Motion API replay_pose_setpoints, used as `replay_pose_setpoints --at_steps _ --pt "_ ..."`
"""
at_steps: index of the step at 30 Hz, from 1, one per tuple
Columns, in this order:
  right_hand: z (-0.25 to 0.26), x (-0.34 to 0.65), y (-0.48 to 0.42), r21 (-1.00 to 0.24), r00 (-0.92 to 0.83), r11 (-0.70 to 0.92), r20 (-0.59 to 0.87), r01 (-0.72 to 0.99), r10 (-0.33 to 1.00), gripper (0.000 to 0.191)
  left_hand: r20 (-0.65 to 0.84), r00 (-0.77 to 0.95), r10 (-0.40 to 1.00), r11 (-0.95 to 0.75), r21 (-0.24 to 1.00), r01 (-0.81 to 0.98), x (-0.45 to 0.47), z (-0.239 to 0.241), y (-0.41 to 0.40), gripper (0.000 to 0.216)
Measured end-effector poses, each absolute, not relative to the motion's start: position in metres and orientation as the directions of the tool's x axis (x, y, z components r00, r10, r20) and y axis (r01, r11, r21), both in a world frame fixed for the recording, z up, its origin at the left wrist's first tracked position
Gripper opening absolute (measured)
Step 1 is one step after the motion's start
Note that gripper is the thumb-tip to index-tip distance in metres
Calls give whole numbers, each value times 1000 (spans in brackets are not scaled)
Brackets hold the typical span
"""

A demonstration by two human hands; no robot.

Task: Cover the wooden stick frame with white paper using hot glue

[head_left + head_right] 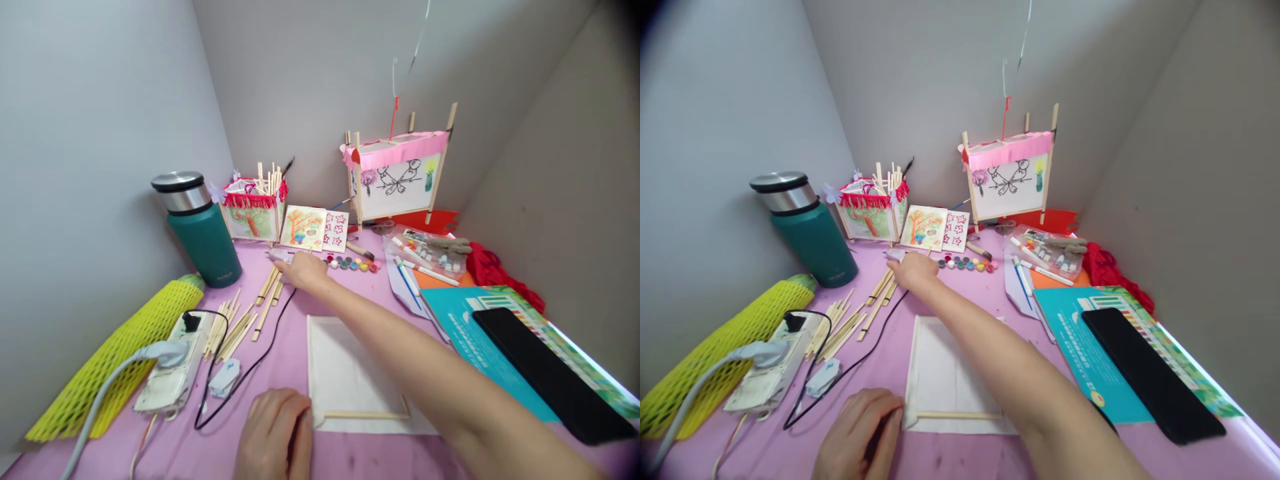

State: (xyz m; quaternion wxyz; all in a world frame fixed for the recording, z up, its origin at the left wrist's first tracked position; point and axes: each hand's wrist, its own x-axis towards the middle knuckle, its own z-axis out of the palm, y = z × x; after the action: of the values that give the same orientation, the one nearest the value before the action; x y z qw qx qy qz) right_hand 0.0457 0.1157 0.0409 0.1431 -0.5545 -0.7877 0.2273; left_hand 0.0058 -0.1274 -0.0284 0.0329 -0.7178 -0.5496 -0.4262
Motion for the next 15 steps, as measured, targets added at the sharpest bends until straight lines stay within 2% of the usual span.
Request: replay_pose_setpoints --at_steps 5,11,13,15 --pt "40 24 110 -538 -285 228 -23 812 958 49 644 39 764 -404 430 807 6 -29 -127 16" --pt "70 46 89 -620 -322 321 114 716 940 40 626 36 779 -386 434 814 7 -31 -131 16" --pt "86 65 72 -724 -319 329 158 606 935 37 622 40 782 -385 433 815 8 -31 -132 16" --pt "100 89 48 -954 -320 213 139 209 937 33 619 46 784 -396 442 805 7 -30 -134 16"
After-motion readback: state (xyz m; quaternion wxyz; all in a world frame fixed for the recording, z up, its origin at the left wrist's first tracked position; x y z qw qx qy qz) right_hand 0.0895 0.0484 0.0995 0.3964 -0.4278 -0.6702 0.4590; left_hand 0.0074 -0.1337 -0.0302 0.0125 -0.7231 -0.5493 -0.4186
